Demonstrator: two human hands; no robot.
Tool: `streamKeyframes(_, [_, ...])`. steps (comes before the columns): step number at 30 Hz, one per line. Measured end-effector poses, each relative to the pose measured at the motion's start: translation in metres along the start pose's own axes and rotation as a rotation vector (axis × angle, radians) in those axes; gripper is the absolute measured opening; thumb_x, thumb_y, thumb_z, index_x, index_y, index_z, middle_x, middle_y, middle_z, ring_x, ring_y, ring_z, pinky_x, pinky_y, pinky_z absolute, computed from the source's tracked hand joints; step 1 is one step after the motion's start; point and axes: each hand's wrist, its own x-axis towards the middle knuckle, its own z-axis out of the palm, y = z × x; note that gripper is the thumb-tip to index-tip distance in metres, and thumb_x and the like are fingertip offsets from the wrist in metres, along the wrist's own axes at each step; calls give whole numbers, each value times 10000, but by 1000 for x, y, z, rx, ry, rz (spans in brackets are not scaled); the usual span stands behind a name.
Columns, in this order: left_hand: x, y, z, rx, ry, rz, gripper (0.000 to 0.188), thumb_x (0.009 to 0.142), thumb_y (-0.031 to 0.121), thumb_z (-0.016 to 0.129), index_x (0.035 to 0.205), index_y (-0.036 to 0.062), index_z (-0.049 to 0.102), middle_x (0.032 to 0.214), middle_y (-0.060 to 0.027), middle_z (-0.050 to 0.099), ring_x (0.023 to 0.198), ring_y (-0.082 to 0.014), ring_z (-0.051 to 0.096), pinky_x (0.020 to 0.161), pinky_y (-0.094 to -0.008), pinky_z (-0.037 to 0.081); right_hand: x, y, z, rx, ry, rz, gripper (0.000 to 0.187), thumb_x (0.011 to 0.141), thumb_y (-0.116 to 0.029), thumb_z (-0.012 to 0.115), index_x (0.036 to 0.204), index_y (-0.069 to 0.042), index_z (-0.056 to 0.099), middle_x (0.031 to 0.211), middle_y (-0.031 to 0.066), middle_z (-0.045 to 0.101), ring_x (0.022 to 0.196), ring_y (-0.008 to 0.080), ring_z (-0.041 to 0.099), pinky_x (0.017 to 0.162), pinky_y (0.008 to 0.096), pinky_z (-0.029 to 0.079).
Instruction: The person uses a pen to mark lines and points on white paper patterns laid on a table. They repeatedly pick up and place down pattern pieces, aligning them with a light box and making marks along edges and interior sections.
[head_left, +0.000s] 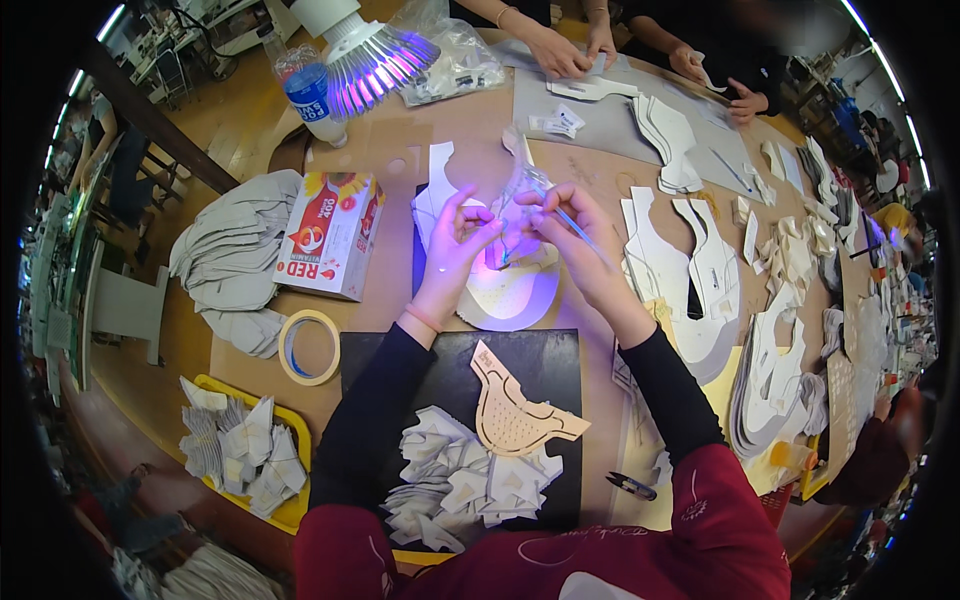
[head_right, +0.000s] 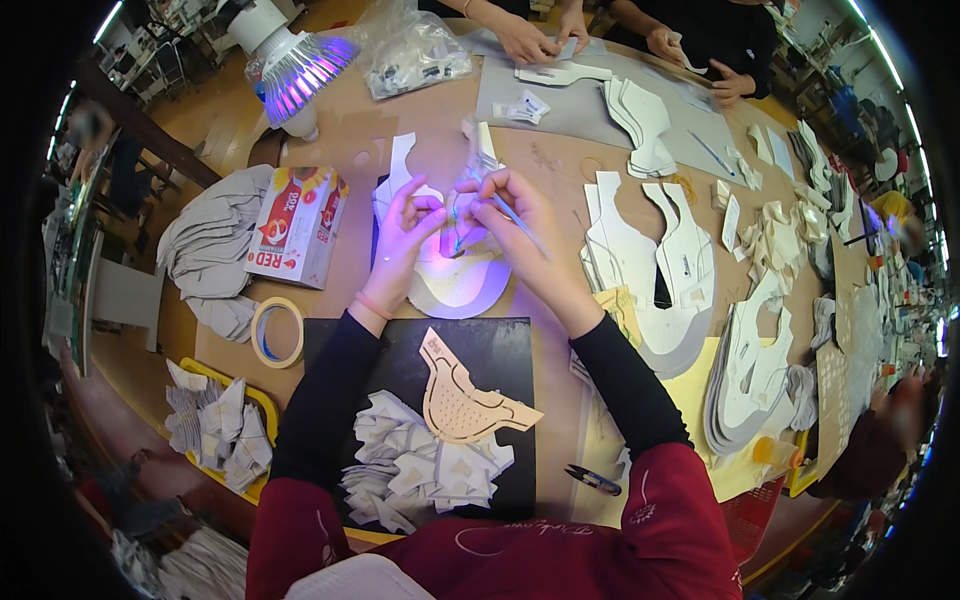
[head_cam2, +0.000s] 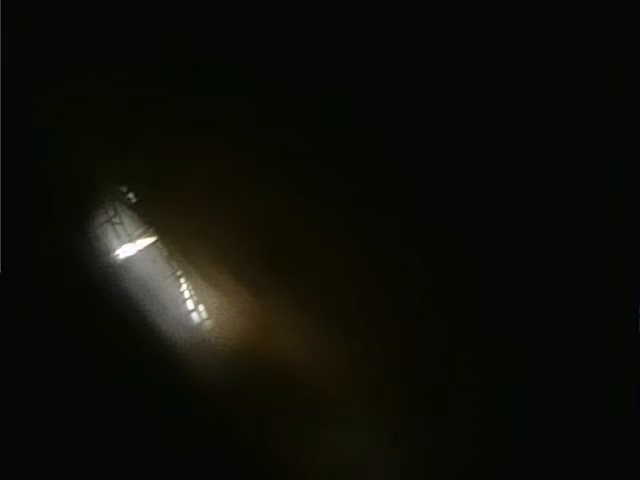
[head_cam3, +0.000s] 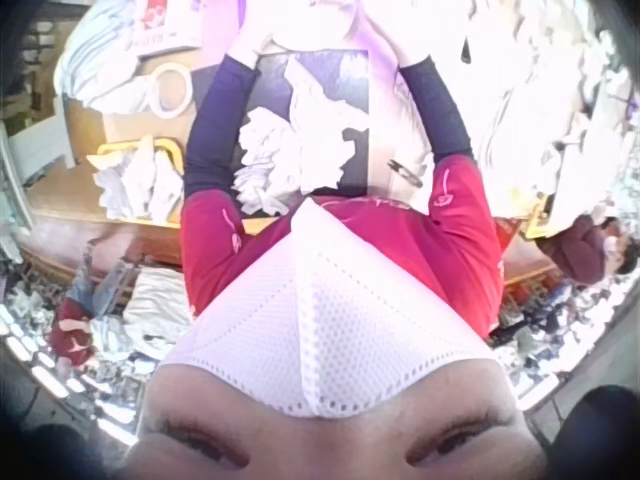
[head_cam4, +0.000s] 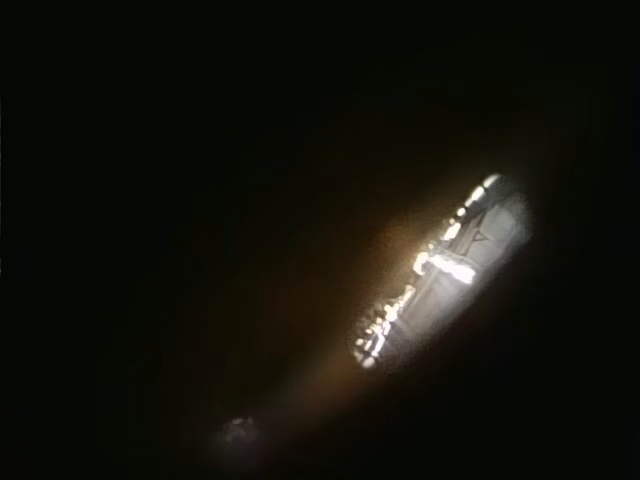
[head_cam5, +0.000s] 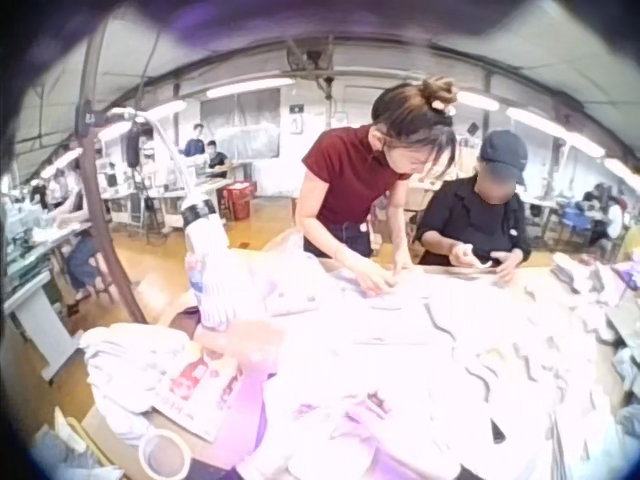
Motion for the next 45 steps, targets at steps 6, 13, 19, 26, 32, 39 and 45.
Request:
streamKeyframes(6, [-20,-11,7,1165,-124,564,662,883,201,754,1463,65,464,1328,-182,580,1211,-360,577,1039,-425,477,-19,-1,14,-129,-41,-164,109,1033,-93,571,1130,-62,531,1398,135,594,1184,162,589,1051,319,443])
streamKeyframes(13, [-15,-20,-2,1293,-182,590,565,888,180,726,1398,45,525,1211,-156,653,1173,-327,611,1000,-423,508,-55,23,-13,-341,262,-26,144,1057,-108,530,1157,-34,603,1202,84,669,1018,167,639,955,319,487])
streamKeyframes(19, [-6,-14,-5,1235,-73,615,618,883,249,723,1427,47,509,1249,-163,633,1128,-318,608,1006,-434,487,-64,52,-28,-795,187,-3,200,960,-192,679,1060,-35,607,938,117,656,825,252,640,787,392,507])
streamKeyframes(26, [0,-10,-2,1441,-244,654,536,907,276,694,1366,33,563,1253,-161,624,1119,-299,606,986,-416,477,-57,47,5,-615,245,98,347,801,-49,774,1057,-41,541,949,108,572,814,251,578,775,381,494])
streamKeyframes(32, [-6,9,-6,1039,233,140,298,1060,192,510,1252,-22,591,1014,-287,673,846,-390,691,717,-495,538,-60,52,7,-459,292,81,339,805,58,735,1034,-58,513,933,65,551,810,199,585,750,332,499])
streamKeyframes(39, [3,9,-15,518,566,552,322,1097,198,479,1131,-101,593,926,-264,721,858,-295,752,698,-401,542,-84,21,-49,-125,394,-41,302,835,143,657,968,-82,506,1060,10,608,890,87,608,766,264,521])
streamKeyframes(45, [0,0,-22,587,484,420,338,1100,218,480,1111,-98,598,938,-246,724,803,-268,710,732,-395,529,-150,-31,-111,61,657,-41,319,834,141,667,949,-103,495,1156,0,611,926,96,610,821,264,538])
